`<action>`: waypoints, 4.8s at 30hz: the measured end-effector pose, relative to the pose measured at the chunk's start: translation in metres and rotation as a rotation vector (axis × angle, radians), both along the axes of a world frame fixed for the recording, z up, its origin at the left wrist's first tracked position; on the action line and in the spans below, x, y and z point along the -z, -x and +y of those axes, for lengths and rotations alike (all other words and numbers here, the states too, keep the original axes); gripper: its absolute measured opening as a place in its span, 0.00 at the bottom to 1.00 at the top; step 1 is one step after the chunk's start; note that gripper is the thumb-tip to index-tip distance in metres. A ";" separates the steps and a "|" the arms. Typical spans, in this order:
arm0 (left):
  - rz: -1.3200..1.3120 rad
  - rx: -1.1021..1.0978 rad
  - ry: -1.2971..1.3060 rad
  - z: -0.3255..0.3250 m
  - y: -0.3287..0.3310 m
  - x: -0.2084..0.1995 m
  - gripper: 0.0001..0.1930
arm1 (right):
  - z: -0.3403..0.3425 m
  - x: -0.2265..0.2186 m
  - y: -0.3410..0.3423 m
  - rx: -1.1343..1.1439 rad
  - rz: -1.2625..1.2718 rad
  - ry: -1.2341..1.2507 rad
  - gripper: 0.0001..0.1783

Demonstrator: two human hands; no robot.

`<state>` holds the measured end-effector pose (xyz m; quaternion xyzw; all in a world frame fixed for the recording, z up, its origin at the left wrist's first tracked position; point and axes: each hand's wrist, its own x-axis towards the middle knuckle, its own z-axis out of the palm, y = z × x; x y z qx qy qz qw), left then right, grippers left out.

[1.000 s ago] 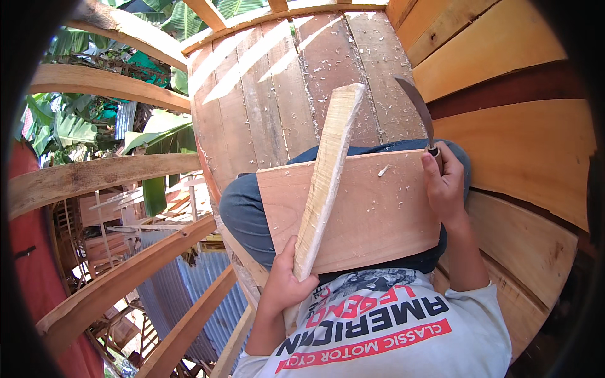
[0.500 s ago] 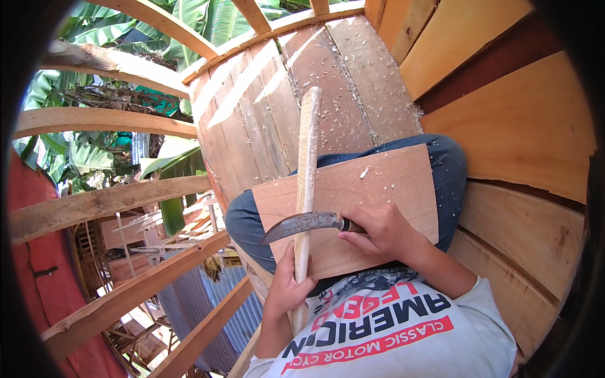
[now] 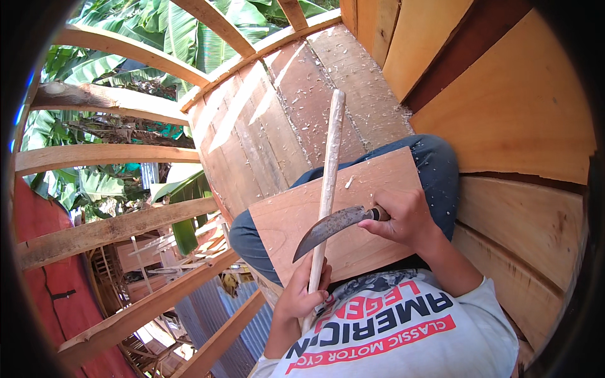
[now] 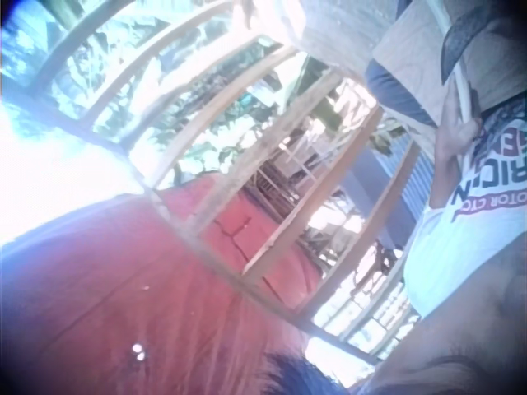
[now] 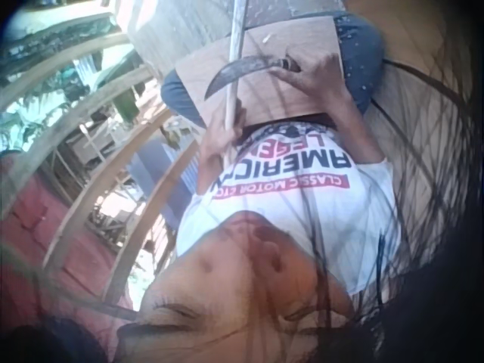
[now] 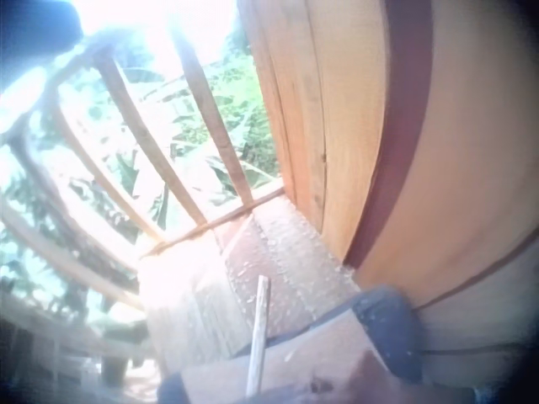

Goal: The person sits cross-legged and uses a curved knife to shave and shape a long, thin piece of wood held in their left hand. They repeatedly scrape the wood to remove bark and smooth the surface, rotating the piece to work on different sides.

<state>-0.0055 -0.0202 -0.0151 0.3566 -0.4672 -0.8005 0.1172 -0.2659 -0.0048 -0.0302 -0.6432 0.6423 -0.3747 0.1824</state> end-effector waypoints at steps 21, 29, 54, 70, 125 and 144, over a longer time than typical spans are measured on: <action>0.128 0.092 -0.217 0.017 0.001 0.001 0.34 | -0.014 0.006 0.045 0.172 0.273 0.282 0.35; 0.066 0.168 -0.171 0.033 -0.008 0.002 0.37 | -0.015 0.010 0.087 0.562 0.007 0.207 0.36; 0.015 0.133 -0.029 0.022 0.005 -0.008 0.24 | -0.013 0.000 0.055 0.196 0.307 0.378 0.41; -0.050 0.089 -0.063 0.040 -0.006 0.003 0.23 | -0.014 -0.013 0.082 0.484 -0.050 0.127 0.37; 0.030 0.132 0.136 0.005 0.067 -0.071 0.21 | -0.022 -0.011 0.103 0.521 -0.157 0.138 0.38; 0.138 -0.167 0.042 -0.010 0.059 -0.066 0.22 | 0.011 -0.011 0.021 -0.027 -0.448 -0.046 0.39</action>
